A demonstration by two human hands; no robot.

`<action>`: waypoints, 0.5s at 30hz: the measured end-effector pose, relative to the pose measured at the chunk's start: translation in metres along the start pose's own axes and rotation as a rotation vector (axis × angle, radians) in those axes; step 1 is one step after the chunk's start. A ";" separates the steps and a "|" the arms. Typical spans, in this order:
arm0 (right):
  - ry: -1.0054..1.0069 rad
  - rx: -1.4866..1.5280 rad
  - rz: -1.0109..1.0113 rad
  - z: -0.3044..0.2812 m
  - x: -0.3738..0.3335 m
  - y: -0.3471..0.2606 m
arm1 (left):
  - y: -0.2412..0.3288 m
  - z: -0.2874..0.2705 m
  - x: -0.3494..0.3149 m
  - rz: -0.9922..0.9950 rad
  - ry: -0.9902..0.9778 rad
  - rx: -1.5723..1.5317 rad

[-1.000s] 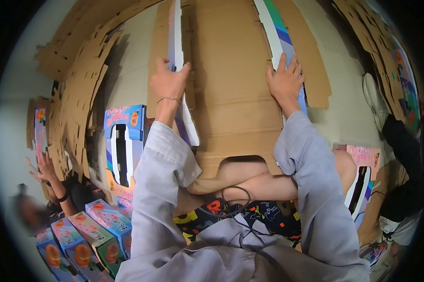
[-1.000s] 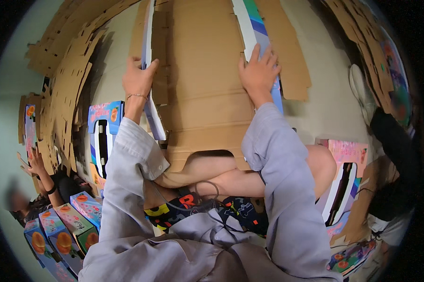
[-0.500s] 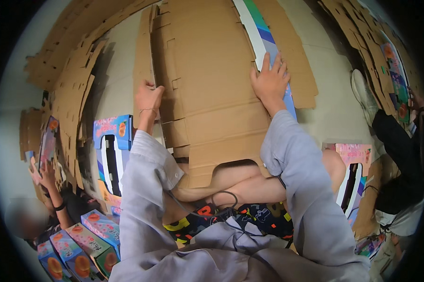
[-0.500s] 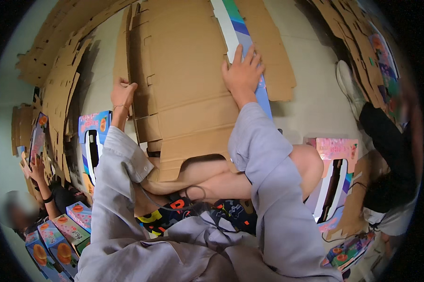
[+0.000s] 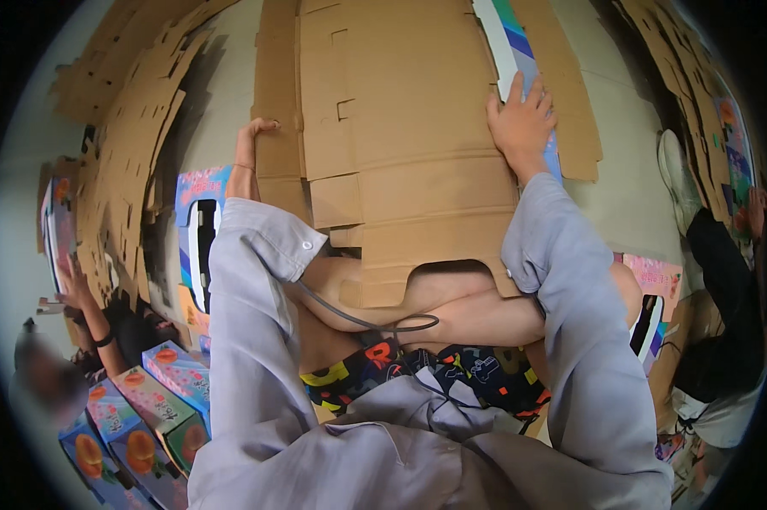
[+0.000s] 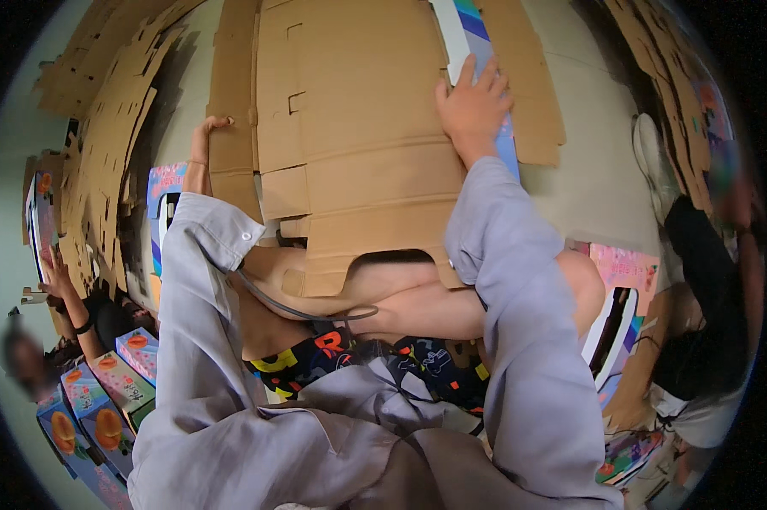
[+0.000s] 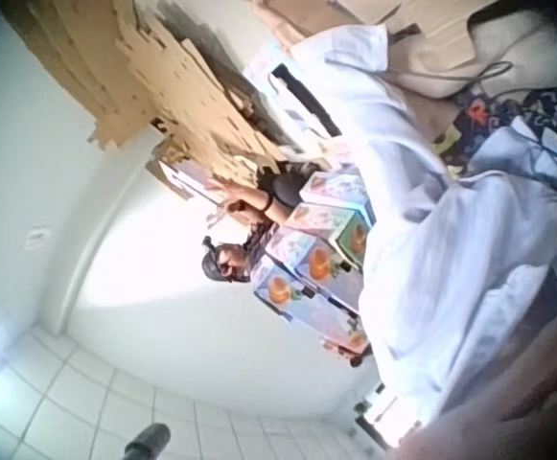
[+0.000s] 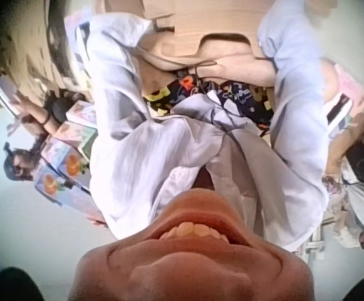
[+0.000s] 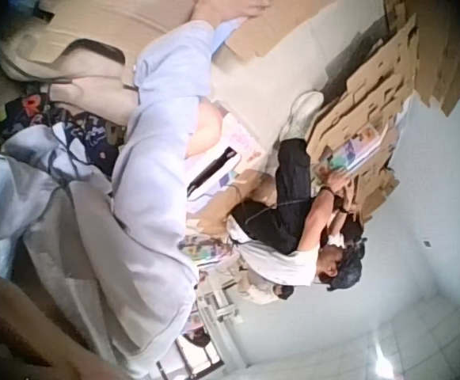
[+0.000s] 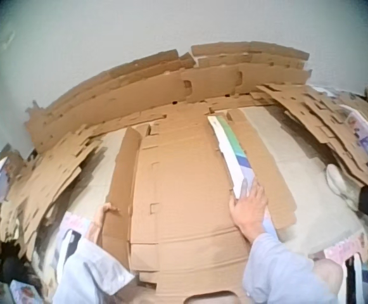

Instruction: Folding and assembling cardboard shipping or product boxes while sitting on the floor.

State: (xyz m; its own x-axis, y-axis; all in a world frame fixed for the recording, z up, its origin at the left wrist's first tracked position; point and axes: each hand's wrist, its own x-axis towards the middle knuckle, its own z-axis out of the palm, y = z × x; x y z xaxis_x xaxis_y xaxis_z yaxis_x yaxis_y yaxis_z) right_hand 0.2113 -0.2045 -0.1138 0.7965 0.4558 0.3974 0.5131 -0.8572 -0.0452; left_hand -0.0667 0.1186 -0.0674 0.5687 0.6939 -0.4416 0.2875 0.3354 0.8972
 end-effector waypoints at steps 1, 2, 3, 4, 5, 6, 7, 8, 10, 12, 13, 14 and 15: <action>-0.006 -0.006 0.002 0.000 0.000 0.000 | 0.001 -0.002 0.000 0.010 0.022 -0.013; 0.011 0.008 -0.020 -0.001 0.000 0.000 | 0.002 -0.002 0.001 -0.002 -0.003 -0.012; 0.016 0.000 -0.023 -0.001 0.000 0.000 | 0.003 0.000 0.003 -0.010 0.027 0.005; 0.023 -0.017 -0.021 -0.001 0.000 0.001 | 0.003 0.003 0.005 -0.002 -0.030 -0.026; 0.038 -0.013 -0.035 -0.001 0.000 0.001 | 0.001 0.010 0.009 -0.026 0.005 0.036; 0.040 -0.011 -0.032 -0.002 -0.001 0.002 | 0.000 0.015 0.012 -0.014 -0.019 0.080; 0.047 -0.002 -0.030 -0.002 -0.001 0.002 | -0.002 0.024 0.017 0.000 0.111 0.107; 0.032 -0.008 -0.024 -0.002 -0.001 0.003 | -0.006 0.032 0.017 0.000 0.114 0.103; 0.044 0.033 -0.031 -0.002 0.000 0.003 | -0.009 0.050 0.018 0.275 0.156 0.564; 0.065 0.036 -0.034 -0.003 0.000 0.003 | -0.013 0.073 0.012 0.213 0.212 0.382; 0.075 0.040 -0.032 -0.003 -0.001 0.002 | -0.016 0.084 0.006 0.228 0.293 0.429; 0.084 0.033 -0.034 -0.003 0.001 0.002 | -0.016 0.096 0.002 0.243 0.376 0.471; 0.077 0.036 -0.029 -0.004 0.001 0.002 | -0.018 0.110 -0.003 0.258 0.479 0.666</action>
State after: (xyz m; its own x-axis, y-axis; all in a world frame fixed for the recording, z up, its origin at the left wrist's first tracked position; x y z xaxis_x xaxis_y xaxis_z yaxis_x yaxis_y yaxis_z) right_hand 0.2121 -0.2063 -0.1097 0.7548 0.4591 0.4684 0.5477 -0.8341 -0.0651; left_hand 0.0113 0.0401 -0.0830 0.3348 0.9415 -0.0389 0.6716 -0.2095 0.7107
